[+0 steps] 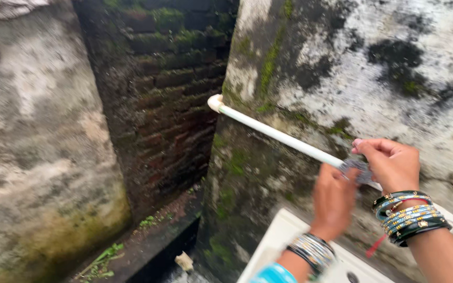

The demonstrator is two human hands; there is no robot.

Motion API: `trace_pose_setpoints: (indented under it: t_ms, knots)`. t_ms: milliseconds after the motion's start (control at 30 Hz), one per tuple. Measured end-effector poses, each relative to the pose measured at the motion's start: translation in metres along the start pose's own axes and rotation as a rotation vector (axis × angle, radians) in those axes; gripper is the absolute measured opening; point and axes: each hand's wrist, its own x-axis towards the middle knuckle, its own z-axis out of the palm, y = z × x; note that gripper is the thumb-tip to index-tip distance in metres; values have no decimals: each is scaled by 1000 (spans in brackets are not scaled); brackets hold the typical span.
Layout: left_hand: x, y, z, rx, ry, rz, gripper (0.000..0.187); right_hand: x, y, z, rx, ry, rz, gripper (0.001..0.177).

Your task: The person cleans a small outdoor sink by hand using a scouring pad and water from a bucket and a tap.

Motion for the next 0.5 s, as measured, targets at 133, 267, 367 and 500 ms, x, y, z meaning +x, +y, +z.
trace_pose_setpoints:
  t_ms: [133,267,367,500]
  knots:
    - [44,-20,-43,-122,109,-441,36,-11,0,-25,-32,22,41,19]
    - [49,-23,-45,74,240,-161,30,-20,6,-36,-48,28,71,18]
    - [10,5,-4,81,25,6,28,-22,11,-38,-5,8,67,18]
    - [-4,26,9,74,-121,-65,37,-33,6,-41,-83,8,71,19]
